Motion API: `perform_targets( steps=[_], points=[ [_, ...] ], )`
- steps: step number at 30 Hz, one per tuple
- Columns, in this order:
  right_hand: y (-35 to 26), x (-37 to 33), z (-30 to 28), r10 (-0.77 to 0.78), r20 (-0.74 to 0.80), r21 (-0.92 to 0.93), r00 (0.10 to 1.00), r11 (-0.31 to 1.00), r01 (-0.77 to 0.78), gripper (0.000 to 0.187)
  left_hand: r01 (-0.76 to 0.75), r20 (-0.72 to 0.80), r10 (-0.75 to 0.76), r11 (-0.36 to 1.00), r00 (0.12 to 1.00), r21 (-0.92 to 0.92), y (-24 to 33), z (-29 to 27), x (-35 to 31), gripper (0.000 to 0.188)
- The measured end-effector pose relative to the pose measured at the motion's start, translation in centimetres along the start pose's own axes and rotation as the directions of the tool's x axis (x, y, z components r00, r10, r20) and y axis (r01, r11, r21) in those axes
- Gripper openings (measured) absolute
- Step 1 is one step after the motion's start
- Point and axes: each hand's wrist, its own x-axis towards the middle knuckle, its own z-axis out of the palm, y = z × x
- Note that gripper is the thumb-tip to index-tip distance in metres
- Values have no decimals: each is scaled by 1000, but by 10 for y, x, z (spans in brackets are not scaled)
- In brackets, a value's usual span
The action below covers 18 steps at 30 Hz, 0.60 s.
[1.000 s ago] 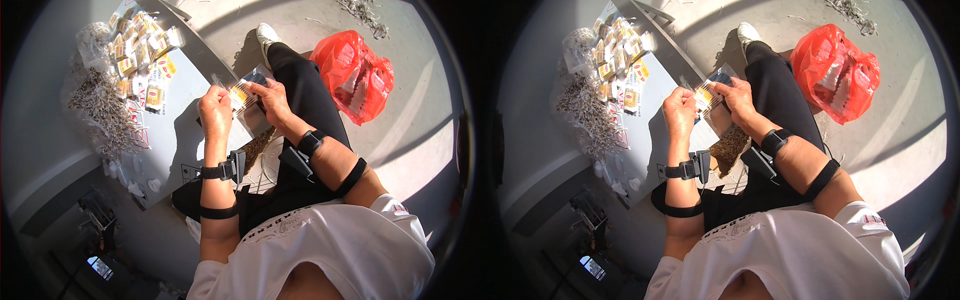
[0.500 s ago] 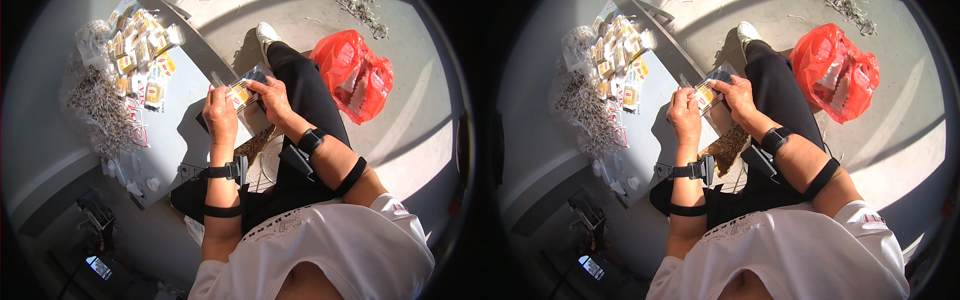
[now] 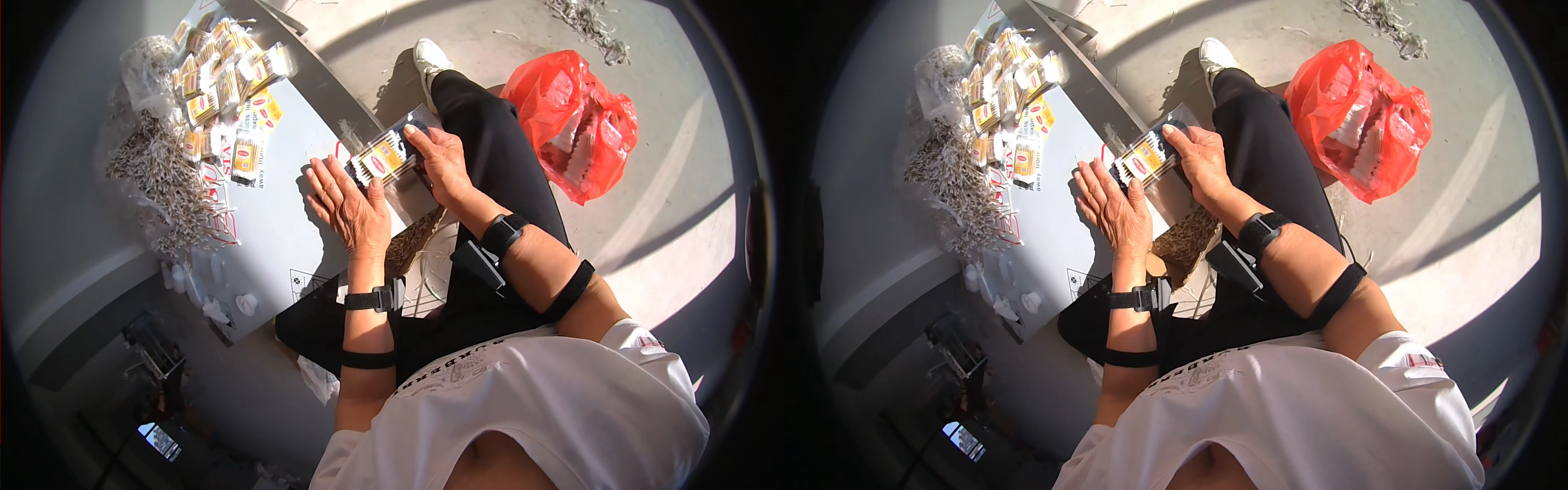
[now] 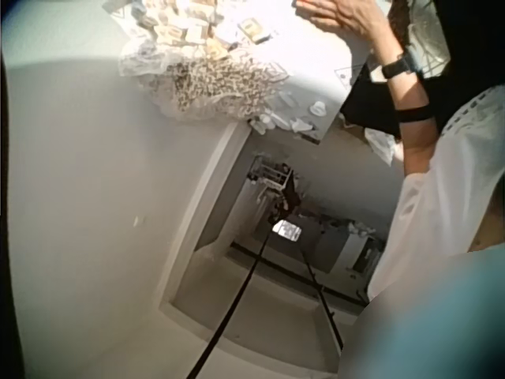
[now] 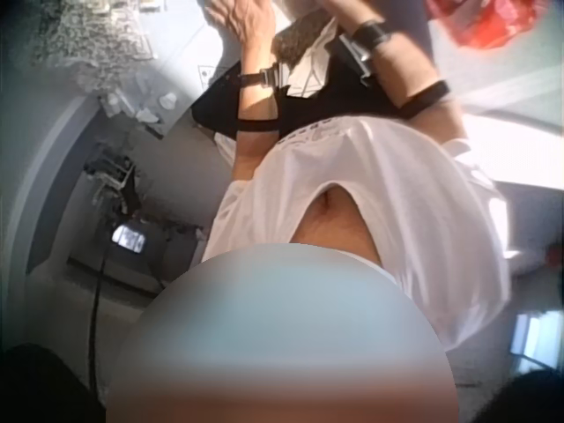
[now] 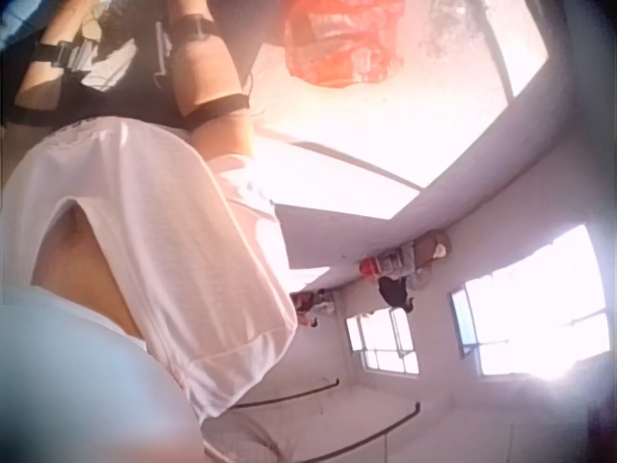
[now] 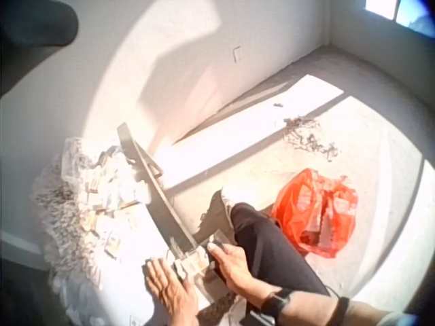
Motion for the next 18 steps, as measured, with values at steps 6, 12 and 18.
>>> perform_targets(
  steps=[6, 12, 18],
  points=[
    [-5, -6, 15, -137, -43, -54, 990, 989, 135, 30, 18, 138, -33, 994, 990, 104, 19, 5, -13, 89],
    [-11, -12, 13, -129, -16, -166, 992, 978, 124, 30, 66, 128, -81, 991, 988, 114, 24, 6, -15, 94],
    [-1, -7, 10, -116, 35, -3, 993, 993, 116, 29, 63, 112, -69, 996, 991, 55, 26, 5, -16, 94]
  ],
)
